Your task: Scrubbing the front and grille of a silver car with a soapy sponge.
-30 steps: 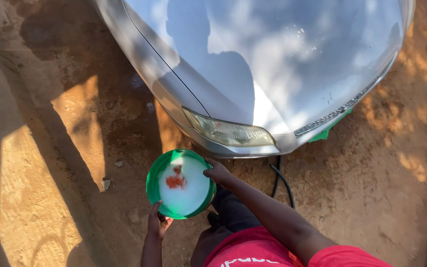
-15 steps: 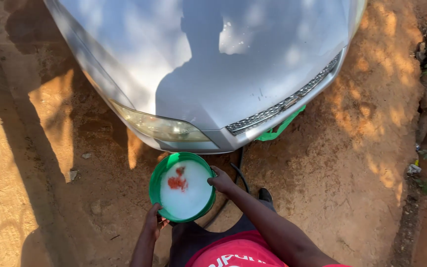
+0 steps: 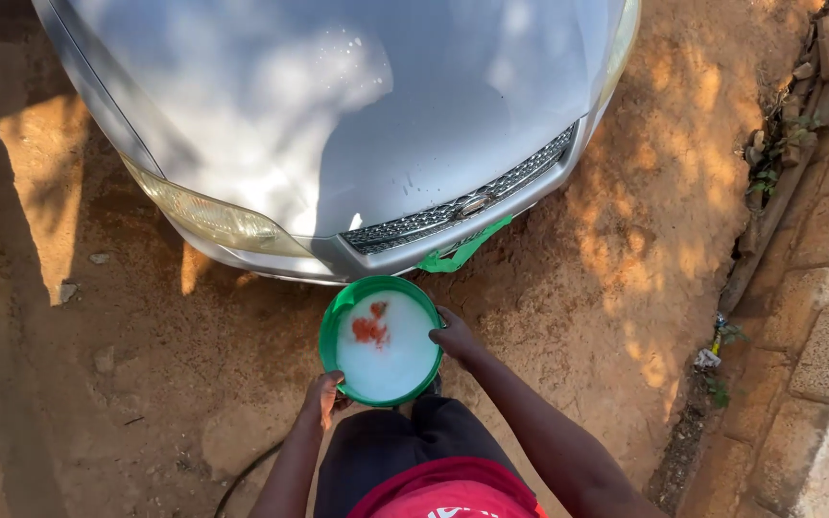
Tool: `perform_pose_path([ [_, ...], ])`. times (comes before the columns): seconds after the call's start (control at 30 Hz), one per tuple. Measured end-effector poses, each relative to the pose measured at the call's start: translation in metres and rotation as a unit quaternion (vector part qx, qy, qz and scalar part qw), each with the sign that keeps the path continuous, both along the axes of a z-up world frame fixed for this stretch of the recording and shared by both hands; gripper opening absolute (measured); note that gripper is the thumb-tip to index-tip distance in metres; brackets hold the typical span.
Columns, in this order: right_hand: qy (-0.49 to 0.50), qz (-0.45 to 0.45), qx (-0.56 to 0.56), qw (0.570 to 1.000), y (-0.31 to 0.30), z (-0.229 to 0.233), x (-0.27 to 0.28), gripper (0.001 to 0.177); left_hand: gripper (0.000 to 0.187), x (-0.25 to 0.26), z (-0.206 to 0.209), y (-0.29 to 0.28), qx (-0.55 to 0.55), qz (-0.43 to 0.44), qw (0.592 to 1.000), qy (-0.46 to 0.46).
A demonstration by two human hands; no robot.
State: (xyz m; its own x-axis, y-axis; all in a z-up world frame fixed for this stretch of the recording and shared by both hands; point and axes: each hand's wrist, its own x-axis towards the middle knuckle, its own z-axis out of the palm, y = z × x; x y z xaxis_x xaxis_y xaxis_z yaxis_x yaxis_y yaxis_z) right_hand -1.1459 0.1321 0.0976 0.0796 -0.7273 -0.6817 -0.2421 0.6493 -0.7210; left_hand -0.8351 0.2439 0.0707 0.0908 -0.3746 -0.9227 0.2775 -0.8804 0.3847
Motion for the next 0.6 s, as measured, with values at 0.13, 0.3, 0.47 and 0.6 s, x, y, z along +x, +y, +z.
perform_pose_path([
  [0.13, 0.028, -0.001, 0.041, 0.999, -0.002, -0.008, -0.061, 0.083, 0.014, -0.066, 0.012, -0.016, 0.001, -0.001, 1.000, 0.000],
  [0.3, 0.060, -0.009, 0.073, 0.995, -0.006, -0.047, -0.124, 0.090, 0.014, -0.123, 0.004, -0.030, 0.010, -0.026, 0.999, -0.020],
  [0.47, 0.072, 0.010, 0.072, 0.995, -0.006, -0.074, -0.165, 0.087, 0.032, -0.168, -0.167, -0.007, 0.080, -0.059, 0.993, 0.069],
  [0.6, 0.094, 0.026, 0.122, 0.988, -0.032, -0.108, -0.193, 0.091, 0.029, -0.208, -0.222, 0.004, 0.021, 0.027, 0.997, 0.071],
])
